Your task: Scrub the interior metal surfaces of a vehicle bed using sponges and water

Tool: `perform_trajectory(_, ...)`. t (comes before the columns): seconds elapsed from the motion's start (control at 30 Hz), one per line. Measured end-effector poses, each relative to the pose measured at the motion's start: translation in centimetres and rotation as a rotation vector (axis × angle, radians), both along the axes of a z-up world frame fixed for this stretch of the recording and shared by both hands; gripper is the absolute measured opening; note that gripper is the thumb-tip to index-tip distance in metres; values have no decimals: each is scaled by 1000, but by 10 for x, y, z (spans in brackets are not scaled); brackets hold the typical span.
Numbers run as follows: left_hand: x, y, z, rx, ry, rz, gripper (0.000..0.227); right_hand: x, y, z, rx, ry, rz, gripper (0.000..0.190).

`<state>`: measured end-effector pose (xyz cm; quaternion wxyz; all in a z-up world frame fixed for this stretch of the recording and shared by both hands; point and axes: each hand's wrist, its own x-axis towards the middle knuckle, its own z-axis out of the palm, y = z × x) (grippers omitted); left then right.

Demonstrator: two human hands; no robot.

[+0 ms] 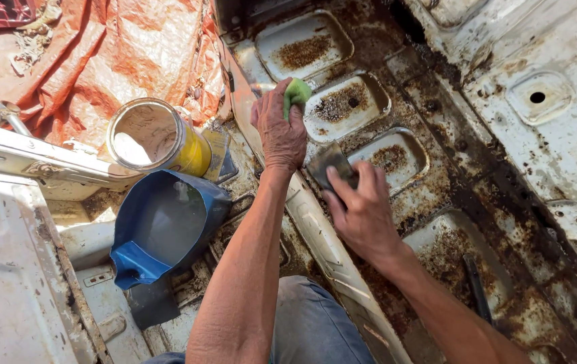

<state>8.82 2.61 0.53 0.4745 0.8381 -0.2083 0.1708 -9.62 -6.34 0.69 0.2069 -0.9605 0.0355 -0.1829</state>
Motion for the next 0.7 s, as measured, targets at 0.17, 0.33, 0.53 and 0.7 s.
perform_trajectory(0.17,3,1,0,-2,2,28,40,-94,13,6,59,91,-39,36)
perform_trajectory(0.33,-4,3,2,-3,1,16,40,-8,13,6,79,-33,-17,31)
perform_trajectory(0.53,5,0,-5,19,-3,56,34,-90,23,13,100,99,-65,37)
perform_trajectory(0.7,-2,3,1,-23,2,26,41,19,12,-11,65,-84,-25,34)
